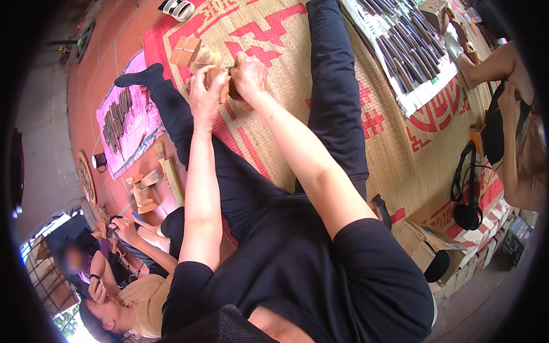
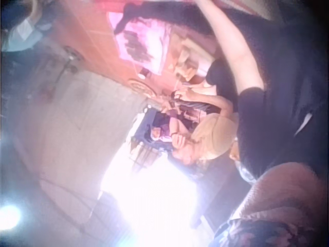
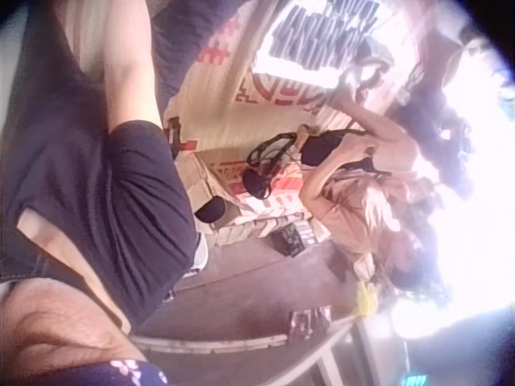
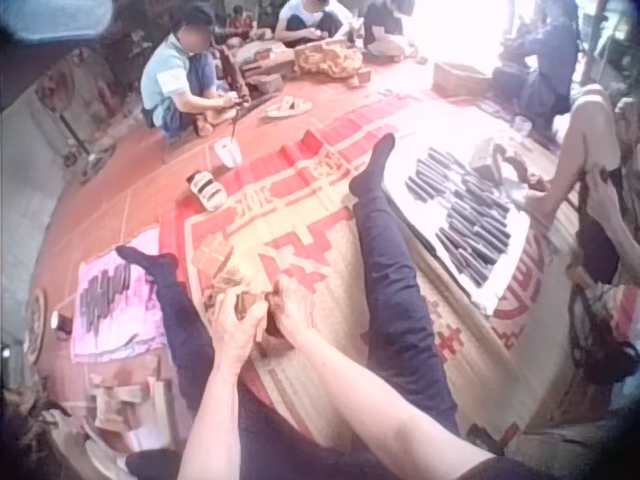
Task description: The person sits on a mat and carves a small wooden object using a knife. They rotate the object frequently to shape different sides. Other people are visible in the background also working on similar wooden items.
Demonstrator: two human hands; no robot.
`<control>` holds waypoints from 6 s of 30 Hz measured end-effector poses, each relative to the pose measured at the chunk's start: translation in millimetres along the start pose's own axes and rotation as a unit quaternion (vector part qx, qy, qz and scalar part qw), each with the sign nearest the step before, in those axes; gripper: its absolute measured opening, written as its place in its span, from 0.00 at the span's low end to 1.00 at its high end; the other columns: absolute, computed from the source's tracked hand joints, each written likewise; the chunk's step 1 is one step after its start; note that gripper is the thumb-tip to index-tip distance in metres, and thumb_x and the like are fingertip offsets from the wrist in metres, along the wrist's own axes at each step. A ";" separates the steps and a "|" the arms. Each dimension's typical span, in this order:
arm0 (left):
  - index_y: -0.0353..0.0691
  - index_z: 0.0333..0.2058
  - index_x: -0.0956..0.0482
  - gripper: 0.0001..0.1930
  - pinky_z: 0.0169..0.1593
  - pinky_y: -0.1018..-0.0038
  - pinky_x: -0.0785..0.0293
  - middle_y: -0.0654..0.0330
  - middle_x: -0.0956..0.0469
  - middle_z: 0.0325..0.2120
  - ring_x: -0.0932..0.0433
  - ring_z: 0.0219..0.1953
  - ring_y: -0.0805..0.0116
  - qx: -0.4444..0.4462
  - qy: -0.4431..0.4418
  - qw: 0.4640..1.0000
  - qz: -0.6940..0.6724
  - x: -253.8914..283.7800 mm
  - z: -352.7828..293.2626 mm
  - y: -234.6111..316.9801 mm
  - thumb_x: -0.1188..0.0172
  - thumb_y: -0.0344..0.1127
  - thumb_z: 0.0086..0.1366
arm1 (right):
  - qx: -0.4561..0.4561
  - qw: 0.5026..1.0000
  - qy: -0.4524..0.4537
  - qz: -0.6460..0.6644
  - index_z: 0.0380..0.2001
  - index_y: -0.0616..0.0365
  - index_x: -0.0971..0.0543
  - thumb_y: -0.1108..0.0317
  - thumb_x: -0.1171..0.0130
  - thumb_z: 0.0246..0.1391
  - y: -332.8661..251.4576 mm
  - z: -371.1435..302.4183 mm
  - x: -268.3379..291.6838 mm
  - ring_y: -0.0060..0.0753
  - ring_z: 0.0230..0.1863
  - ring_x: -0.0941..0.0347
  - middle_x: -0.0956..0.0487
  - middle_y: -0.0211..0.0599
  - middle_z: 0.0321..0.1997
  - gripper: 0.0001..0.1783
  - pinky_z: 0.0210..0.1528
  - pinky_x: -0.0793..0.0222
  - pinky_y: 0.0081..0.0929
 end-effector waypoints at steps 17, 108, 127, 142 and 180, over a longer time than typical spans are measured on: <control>0.48 0.49 0.22 0.27 0.51 0.65 0.27 0.59 0.25 0.44 0.21 0.47 0.61 -0.042 -0.023 0.998 -0.035 -6.6 -2.3 6.1 0.32 0.55 0.54 | -0.029 0.998 -0.008 0.061 0.28 0.55 0.21 0.64 0.34 0.46 11.2 -2.9 13.5 0.50 0.35 0.20 0.18 0.46 0.29 0.09 0.39 0.27 0.43; 0.42 0.48 0.23 0.29 0.56 0.64 0.31 0.51 0.25 0.47 0.25 0.51 0.57 0.017 0.026 0.995 -0.091 -8.4 18.2 -24.9 0.32 0.56 0.54 | 0.114 0.970 0.058 0.208 0.23 0.61 0.29 0.71 0.33 0.47 30.9 -83.6 22.4 0.45 0.46 0.25 0.21 0.39 0.45 0.13 0.48 0.31 0.40; 0.40 0.49 0.24 0.30 0.58 0.64 0.34 0.49 0.24 0.50 0.26 0.54 0.56 0.036 0.033 0.991 -0.125 -6.2 20.1 -33.8 0.34 0.56 0.55 | 0.124 0.968 0.088 0.200 0.24 0.57 0.24 0.71 0.32 0.42 -9.4 -32.2 29.0 0.46 0.51 0.26 0.22 0.39 0.51 0.09 0.48 0.28 0.42; 0.40 0.49 0.24 0.30 0.59 0.64 0.35 0.49 0.25 0.51 0.27 0.55 0.56 0.049 0.035 0.992 -0.114 -5.0 18.7 -33.0 0.34 0.56 0.56 | 0.118 0.976 0.075 0.167 0.27 0.59 0.25 0.69 0.31 0.44 -4.4 -45.8 6.7 0.46 0.51 0.26 0.22 0.39 0.48 0.12 0.49 0.29 0.42; 0.41 0.49 0.24 0.29 0.58 0.63 0.34 0.50 0.26 0.49 0.27 0.54 0.55 0.057 0.047 0.992 -0.105 -6.3 15.0 -32.4 0.34 0.56 0.56 | 0.141 0.967 0.069 0.200 0.25 0.61 0.28 0.72 0.34 0.46 -12.0 -36.9 10.0 0.48 0.49 0.25 0.21 0.42 0.45 0.11 0.50 0.30 0.41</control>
Point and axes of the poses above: each hand's wrist, its own z-axis towards the middle knuckle, its own x-axis out of the back of the hand, y = z × x, the point moved 8 cm from there along z, towards the middle knuckle
